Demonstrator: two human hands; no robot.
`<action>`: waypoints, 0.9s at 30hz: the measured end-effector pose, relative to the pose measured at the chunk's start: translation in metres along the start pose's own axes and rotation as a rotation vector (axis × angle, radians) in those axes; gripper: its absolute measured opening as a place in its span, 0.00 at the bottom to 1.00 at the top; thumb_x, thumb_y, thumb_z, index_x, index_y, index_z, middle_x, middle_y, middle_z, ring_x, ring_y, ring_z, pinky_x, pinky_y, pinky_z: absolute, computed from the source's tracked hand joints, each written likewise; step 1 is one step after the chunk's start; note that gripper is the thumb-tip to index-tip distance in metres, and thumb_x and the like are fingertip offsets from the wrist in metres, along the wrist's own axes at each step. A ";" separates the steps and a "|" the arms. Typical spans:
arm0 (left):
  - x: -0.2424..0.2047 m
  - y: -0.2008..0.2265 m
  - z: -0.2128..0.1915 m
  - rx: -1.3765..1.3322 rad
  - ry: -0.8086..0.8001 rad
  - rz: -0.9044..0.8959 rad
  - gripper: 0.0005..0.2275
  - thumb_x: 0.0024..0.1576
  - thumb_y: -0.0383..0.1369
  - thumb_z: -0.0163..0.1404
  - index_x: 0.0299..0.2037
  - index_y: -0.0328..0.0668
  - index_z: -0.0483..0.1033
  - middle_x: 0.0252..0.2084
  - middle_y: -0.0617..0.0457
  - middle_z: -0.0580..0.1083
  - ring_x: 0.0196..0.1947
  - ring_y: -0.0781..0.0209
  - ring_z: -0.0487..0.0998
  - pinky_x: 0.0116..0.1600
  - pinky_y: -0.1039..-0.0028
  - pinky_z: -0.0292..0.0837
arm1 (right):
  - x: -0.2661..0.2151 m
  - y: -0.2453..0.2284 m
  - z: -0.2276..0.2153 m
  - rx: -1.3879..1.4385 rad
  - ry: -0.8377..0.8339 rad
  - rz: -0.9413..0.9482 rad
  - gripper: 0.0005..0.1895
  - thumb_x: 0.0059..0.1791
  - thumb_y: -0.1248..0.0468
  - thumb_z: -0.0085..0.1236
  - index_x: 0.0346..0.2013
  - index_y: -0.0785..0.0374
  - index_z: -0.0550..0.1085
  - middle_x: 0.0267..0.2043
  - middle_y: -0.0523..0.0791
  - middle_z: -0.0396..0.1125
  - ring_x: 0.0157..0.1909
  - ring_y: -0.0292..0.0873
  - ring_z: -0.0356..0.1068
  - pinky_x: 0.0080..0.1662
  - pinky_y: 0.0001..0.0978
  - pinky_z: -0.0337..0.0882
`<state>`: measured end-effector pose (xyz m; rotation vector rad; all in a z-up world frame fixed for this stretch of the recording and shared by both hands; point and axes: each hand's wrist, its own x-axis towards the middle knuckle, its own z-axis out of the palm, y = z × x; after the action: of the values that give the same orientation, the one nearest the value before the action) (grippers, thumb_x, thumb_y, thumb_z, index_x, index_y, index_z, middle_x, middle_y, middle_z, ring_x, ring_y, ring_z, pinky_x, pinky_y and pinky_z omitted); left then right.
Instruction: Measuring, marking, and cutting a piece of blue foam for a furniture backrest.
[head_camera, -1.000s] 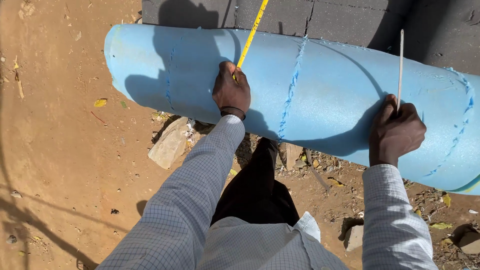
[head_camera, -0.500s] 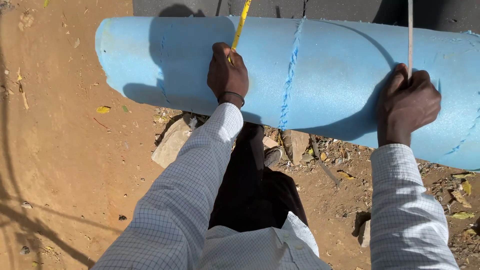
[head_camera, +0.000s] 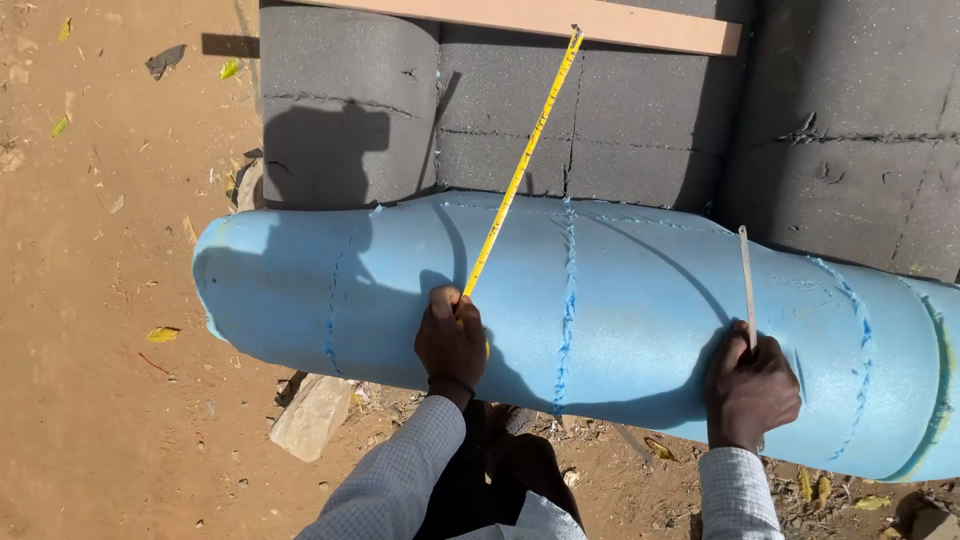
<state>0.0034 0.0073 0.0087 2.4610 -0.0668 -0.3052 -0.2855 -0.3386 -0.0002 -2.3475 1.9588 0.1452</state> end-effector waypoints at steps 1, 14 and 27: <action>0.003 0.005 0.001 -0.001 0.001 0.000 0.08 0.72 0.40 0.49 0.53 0.50 0.76 0.45 0.48 0.88 0.45 0.37 0.88 0.43 0.43 0.79 | 0.005 0.006 0.001 0.000 0.001 -0.001 0.33 0.80 0.32 0.52 0.43 0.49 0.82 0.34 0.50 0.78 0.38 0.63 0.80 0.45 0.60 0.78; 0.019 0.018 -0.043 -0.146 -0.184 -0.083 0.08 0.76 0.42 0.48 0.49 0.51 0.74 0.34 0.58 0.80 0.31 0.52 0.82 0.40 0.51 0.77 | -0.007 0.040 0.025 -0.076 0.210 0.099 0.48 0.88 0.47 0.85 0.35 0.52 0.62 0.29 0.48 0.49 0.34 0.45 0.59 0.40 0.54 0.60; 0.035 0.045 -0.052 -0.223 -0.139 -0.184 0.07 0.76 0.40 0.50 0.46 0.53 0.70 0.32 0.60 0.78 0.28 0.64 0.81 0.33 0.65 0.83 | -0.026 0.062 0.003 -0.037 0.196 -0.260 0.38 1.05 0.49 0.69 0.55 0.65 0.78 0.43 0.51 0.72 0.44 0.53 0.76 0.47 0.47 0.69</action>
<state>0.0511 -0.0011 0.0692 2.2257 0.1293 -0.5345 -0.3514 -0.3239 -0.0001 -2.7050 1.7135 -0.0695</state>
